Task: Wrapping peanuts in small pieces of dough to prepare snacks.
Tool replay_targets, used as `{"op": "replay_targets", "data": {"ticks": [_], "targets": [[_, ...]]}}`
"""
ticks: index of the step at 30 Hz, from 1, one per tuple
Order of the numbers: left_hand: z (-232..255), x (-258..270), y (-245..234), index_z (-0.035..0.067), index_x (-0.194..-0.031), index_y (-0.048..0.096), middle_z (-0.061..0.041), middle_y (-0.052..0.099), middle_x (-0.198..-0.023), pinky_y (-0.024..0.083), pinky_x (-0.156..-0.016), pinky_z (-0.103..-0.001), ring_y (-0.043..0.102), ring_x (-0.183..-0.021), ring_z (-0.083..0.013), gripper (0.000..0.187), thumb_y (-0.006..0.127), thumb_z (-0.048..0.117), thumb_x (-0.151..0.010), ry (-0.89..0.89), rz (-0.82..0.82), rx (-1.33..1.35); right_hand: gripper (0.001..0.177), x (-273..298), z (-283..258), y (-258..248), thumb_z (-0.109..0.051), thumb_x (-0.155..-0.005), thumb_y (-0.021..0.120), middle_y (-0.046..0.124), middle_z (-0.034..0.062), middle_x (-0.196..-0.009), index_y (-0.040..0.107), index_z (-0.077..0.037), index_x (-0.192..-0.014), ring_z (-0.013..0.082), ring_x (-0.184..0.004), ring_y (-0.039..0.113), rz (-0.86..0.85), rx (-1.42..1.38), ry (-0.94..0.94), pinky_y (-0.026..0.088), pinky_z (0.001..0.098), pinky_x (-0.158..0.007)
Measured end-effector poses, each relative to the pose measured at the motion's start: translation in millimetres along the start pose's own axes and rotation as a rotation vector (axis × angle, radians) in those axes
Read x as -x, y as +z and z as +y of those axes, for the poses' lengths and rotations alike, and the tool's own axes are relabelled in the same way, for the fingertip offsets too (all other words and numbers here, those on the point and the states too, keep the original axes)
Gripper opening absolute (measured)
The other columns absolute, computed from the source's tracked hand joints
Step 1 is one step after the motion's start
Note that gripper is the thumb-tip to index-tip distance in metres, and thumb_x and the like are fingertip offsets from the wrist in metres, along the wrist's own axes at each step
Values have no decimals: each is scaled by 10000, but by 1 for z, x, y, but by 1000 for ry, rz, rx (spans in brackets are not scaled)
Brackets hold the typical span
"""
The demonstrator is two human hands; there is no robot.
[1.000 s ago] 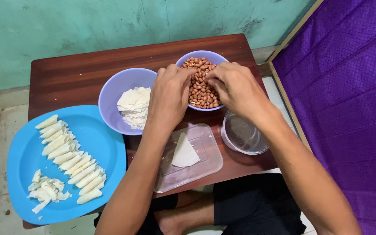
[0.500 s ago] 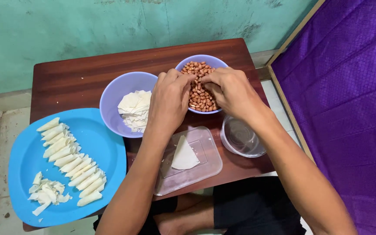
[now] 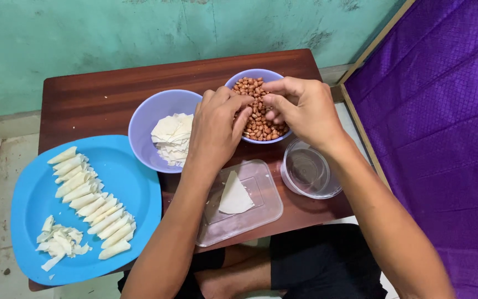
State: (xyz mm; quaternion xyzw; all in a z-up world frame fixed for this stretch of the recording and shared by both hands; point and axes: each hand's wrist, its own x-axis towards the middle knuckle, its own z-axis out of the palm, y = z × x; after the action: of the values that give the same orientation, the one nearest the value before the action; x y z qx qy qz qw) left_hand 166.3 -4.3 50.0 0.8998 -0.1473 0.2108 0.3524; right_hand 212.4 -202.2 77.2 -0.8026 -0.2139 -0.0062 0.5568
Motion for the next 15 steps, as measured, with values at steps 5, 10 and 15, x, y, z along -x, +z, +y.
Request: {"op": "replay_targets", "data": {"ticks": [5,10,15], "targets": [[6,0,-6,214,-1171,734,-12,594,-990,441,-881,-414,550,-993,-262,198,631,266,-1011,25,22,4,309,2,-12,1,73,-978,576,746,162,-1082,696,-2,-1253,161,-947,730,-62,-152,81,665,311,-851],[7,-1,-6,283,-1204,712,30,582,-975,439,-866,-396,549,-989,-234,198,636,304,-1022,73,49,26,427,6,-20,1,77,-1004,520,732,189,-1192,609,-49,-1403,201,-1069,711,-150,-183,72,627,389,-934],[16,-2,-14,301,-1126,733,54,593,-948,418,-858,-375,557,-982,-211,138,686,318,-997,110,77,71,440,9,-18,2,9,-1005,581,748,208,-1157,568,-65,-1439,219,-973,764,-104,-237,132,676,363,-831]]}}
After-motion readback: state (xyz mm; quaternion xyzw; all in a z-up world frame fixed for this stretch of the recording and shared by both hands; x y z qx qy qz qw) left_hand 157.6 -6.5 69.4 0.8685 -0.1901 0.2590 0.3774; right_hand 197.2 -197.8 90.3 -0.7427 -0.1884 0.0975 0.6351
